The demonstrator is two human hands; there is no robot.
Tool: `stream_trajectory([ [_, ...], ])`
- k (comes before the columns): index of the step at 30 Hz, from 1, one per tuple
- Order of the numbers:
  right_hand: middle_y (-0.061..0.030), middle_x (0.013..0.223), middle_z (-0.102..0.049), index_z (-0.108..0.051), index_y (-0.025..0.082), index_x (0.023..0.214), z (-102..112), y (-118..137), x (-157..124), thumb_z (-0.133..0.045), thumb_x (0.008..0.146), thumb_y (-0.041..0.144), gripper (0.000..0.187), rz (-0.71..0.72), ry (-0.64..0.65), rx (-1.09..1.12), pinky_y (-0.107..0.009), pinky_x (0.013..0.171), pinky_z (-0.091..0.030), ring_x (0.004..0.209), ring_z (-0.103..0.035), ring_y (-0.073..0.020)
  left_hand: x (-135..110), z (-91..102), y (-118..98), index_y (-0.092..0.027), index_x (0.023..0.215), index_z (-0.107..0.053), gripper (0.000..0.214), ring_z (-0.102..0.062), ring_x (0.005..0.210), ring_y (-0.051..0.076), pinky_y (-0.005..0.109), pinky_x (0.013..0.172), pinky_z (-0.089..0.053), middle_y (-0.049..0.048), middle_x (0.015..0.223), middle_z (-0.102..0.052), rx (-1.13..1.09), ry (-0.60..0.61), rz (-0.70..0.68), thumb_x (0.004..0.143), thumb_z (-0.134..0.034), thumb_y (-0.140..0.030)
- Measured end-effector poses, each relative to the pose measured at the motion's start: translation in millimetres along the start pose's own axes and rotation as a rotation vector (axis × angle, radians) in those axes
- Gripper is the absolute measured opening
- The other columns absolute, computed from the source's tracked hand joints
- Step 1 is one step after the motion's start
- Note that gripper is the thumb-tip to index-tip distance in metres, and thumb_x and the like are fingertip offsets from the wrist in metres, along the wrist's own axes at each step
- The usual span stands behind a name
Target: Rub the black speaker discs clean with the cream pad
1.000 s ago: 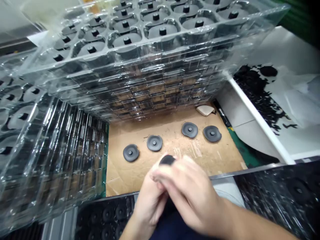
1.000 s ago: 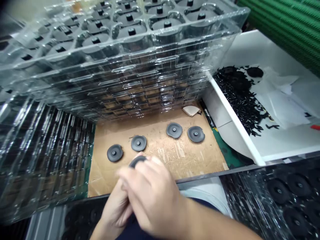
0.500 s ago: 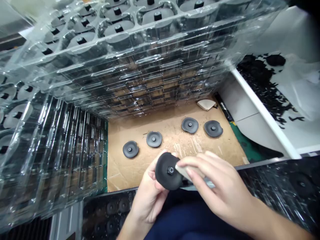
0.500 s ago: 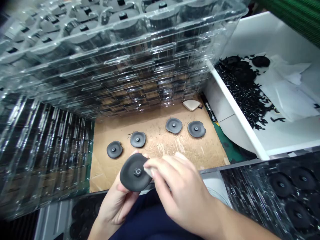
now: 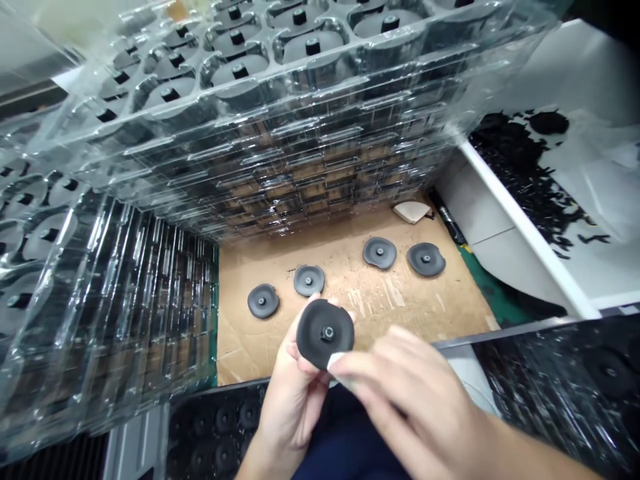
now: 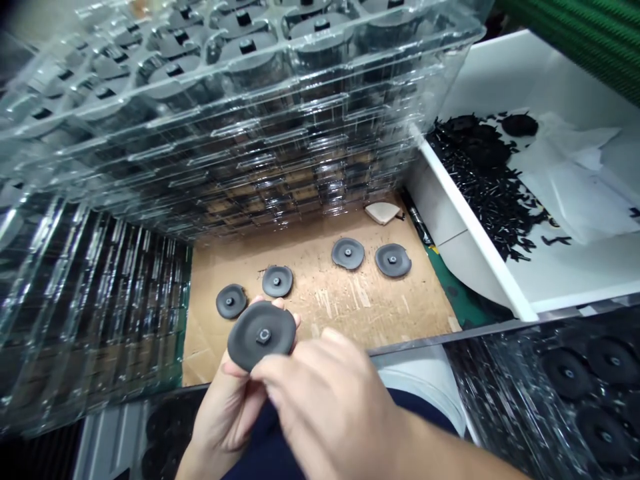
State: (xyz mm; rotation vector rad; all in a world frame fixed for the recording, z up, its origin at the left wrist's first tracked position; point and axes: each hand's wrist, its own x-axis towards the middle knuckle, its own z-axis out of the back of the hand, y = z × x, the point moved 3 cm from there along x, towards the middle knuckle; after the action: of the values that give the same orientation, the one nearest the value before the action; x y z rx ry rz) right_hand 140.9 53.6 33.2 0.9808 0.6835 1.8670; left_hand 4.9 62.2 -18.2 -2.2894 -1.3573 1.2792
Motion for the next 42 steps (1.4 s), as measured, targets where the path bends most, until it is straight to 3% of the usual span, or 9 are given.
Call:
stream_trajectory([
  [6, -0.0011, 0.099, -0.069, -0.06, 0.022, 0.104, 17.0, -34.1, -2.1, -0.052, 0.089, 0.02, 0.017, -0.372, -0.223, -0.012, -0.021, 0.066, -0.05, 0.085, -0.065, -0.0136, 2.4, 3.0, -0.4, -0.024, 0.109, -0.067, 0.039, -0.063, 0.104, 0.017, 0.02, 0.087, -0.05, 0.0044, 0.114, -0.068, 0.018, -0.025, -0.142, 0.071, -0.072, -0.033],
  [10, -0.0035, 0.097, -0.07, -0.06, 0.018, 0.106, 8.9, -8.5, 13.1, -0.05, 0.089, 0.015, 0.02, -0.101, -0.199, 0.008, -0.025, 0.074, -0.05, 0.086, -0.064, -0.0143, 2.3, 0.4, 5.4, -0.025, 0.114, -0.063, 0.039, -0.061, 0.106, 0.019, 0.019, 0.085, -0.05, 0.0029, 0.118, -0.066, 0.072, -0.008, -0.114, 0.075, -0.069, -0.029],
  [13, -0.0049, 0.085, -0.071, -0.061, 0.013, 0.102, -6.4, -1.6, 18.5, -0.046, 0.089, 0.013, 0.021, 0.068, -0.069, 0.087, -0.03, 0.072, -0.049, 0.075, -0.063, -0.0145, 3.6, 3.0, 4.9, -0.025, 0.114, -0.063, 0.041, -0.064, 0.098, 0.016, 0.016, 0.079, -0.05, 0.0016, 0.11, -0.07, 0.093, -0.031, -0.07, 0.073, -0.071, -0.024],
  [16, -0.0005, 0.085, -0.071, -0.064, 0.019, 0.095, -14.3, -30.5, 7.3, -0.047, 0.089, 0.017, 0.018, -0.126, 0.045, 0.059, -0.027, 0.069, -0.049, 0.075, -0.063, -0.0129, 5.3, 11.0, -2.1, -0.027, 0.114, -0.063, 0.05, -0.065, 0.093, 0.013, 0.014, 0.073, -0.05, 0.0016, 0.109, -0.07, 0.081, -0.088, -0.106, 0.066, -0.076, -0.02],
  [20, -0.0032, 0.093, -0.07, -0.064, 0.02, 0.099, -18.3, -82.6, -20.2, -0.047, 0.091, 0.021, 0.019, -0.33, -0.03, -0.083, -0.027, 0.069, -0.05, 0.084, -0.064, -0.0151, 5.8, 15.2, -4.7, -0.024, 0.114, -0.064, 0.05, -0.064, 0.096, 0.016, 0.016, 0.074, -0.052, 0.0059, 0.113, -0.068, 0.066, -0.106, -0.105, 0.066, -0.077, -0.031],
  [26, -0.0148, 0.107, -0.061, -0.065, 0.015, 0.106, -44.2, -113.5, -50.3, -0.051, 0.087, 0.025, 0.025, -0.391, -0.114, -0.292, -0.052, 0.089, -0.04, 0.105, -0.052, -0.0299, 6.5, 11.8, -2.0, -0.025, 0.116, -0.062, 0.055, -0.063, 0.104, 0.021, 0.025, 0.083, -0.053, 0.0079, 0.116, -0.067, 0.018, -0.042, -0.135, 0.065, -0.075, -0.036],
  [33, -0.0125, 0.108, -0.062, -0.065, 0.018, 0.102, -51.9, -120.9, -64.2, -0.059, 0.084, 0.03, 0.023, -0.353, -0.172, -0.321, -0.051, 0.09, -0.04, 0.104, -0.051, -0.0288, 7.6, 8.1, -4.6, -0.024, 0.121, -0.058, 0.062, -0.061, 0.108, 0.026, 0.035, 0.094, -0.05, 0.0092, 0.119, -0.065, -0.026, -0.038, -0.122, 0.063, -0.074, -0.04],
  [37, -0.008, 0.098, -0.065, -0.067, 0.022, 0.099, -34.8, -103.6, -46.7, -0.058, 0.085, 0.032, 0.02, -0.305, -0.212, -0.256, -0.044, 0.082, -0.048, 0.094, -0.058, -0.0238, 7.2, 5.2, -2.8, -0.025, 0.111, -0.064, 0.057, -0.062, 0.107, 0.026, 0.039, 0.097, -0.048, 0.007, 0.117, -0.067, -0.045, -0.046, -0.114, 0.058, -0.078, -0.04],
  [42, -0.0073, 0.098, -0.06, -0.069, 0.022, 0.099, -10.2, -31.1, -10.4, -0.061, 0.082, 0.024, 0.019, -0.131, -0.27, -0.137, -0.036, 0.081, -0.051, 0.094, -0.056, -0.0202, 4.9, 2.5, -0.1, -0.021, 0.11, -0.065, 0.05, -0.058, 0.112, 0.028, 0.038, 0.097, -0.047, 0.0084, 0.115, -0.067, -0.006, -0.03, -0.132, 0.064, -0.076, -0.038],
])
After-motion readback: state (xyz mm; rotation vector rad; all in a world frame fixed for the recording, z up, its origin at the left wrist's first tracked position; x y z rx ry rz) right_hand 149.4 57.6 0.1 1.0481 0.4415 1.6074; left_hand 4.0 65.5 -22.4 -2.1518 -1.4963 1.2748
